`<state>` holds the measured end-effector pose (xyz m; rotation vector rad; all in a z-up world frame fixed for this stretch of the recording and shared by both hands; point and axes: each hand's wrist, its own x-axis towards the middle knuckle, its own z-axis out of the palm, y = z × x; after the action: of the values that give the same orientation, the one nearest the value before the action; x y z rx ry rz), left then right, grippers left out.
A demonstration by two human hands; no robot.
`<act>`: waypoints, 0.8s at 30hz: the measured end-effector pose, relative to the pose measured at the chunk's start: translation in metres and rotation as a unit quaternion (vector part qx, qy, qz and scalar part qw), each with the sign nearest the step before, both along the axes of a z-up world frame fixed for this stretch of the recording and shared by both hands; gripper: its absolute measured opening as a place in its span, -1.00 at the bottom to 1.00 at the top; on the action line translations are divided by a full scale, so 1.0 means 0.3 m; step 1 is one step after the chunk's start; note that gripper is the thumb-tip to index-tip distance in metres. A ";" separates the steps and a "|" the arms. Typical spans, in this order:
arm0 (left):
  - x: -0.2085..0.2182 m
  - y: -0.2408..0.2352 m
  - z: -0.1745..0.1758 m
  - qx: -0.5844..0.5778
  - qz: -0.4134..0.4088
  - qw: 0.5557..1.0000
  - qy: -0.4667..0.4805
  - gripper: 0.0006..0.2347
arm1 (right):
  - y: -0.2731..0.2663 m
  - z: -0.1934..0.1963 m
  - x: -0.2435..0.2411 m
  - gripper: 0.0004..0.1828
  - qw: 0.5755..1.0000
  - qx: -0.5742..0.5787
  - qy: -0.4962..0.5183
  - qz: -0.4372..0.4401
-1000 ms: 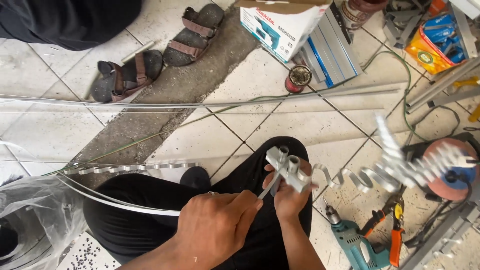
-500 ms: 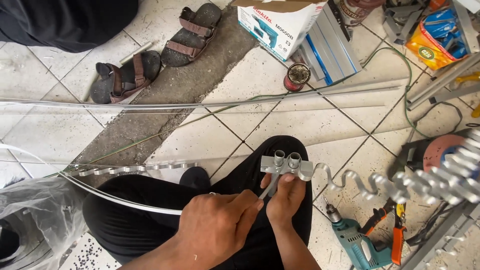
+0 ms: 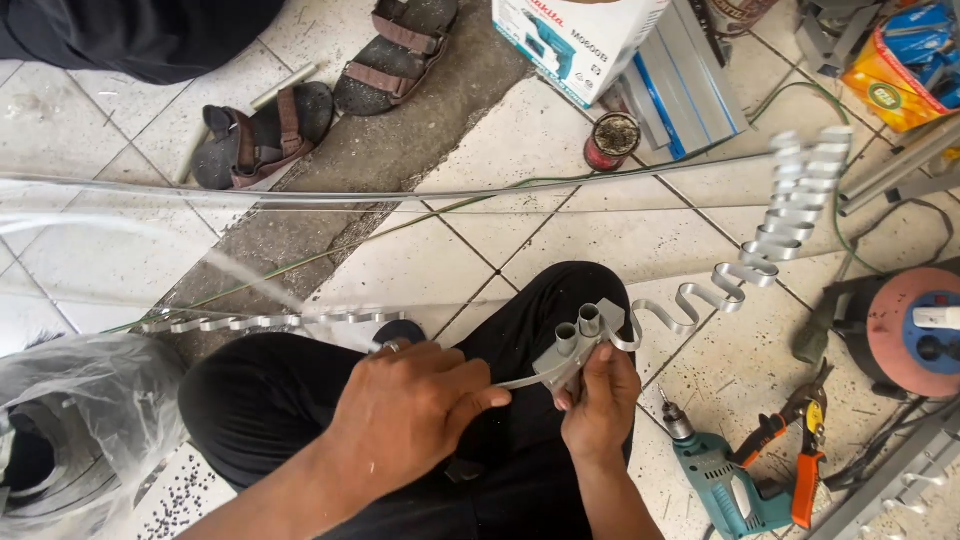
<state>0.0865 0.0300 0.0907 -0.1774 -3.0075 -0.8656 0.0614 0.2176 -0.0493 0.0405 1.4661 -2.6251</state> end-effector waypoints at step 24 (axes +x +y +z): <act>-0.290 -0.005 -0.349 0.001 -0.176 0.984 0.016 -0.60 | 0.125 0.015 -0.094 -0.31 0.961 0.085 -0.087 0.247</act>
<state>-0.0006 0.0286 -0.0141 -0.7330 -2.9911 -0.8739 0.0331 0.2551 -0.0448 -0.0676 1.4162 -2.0434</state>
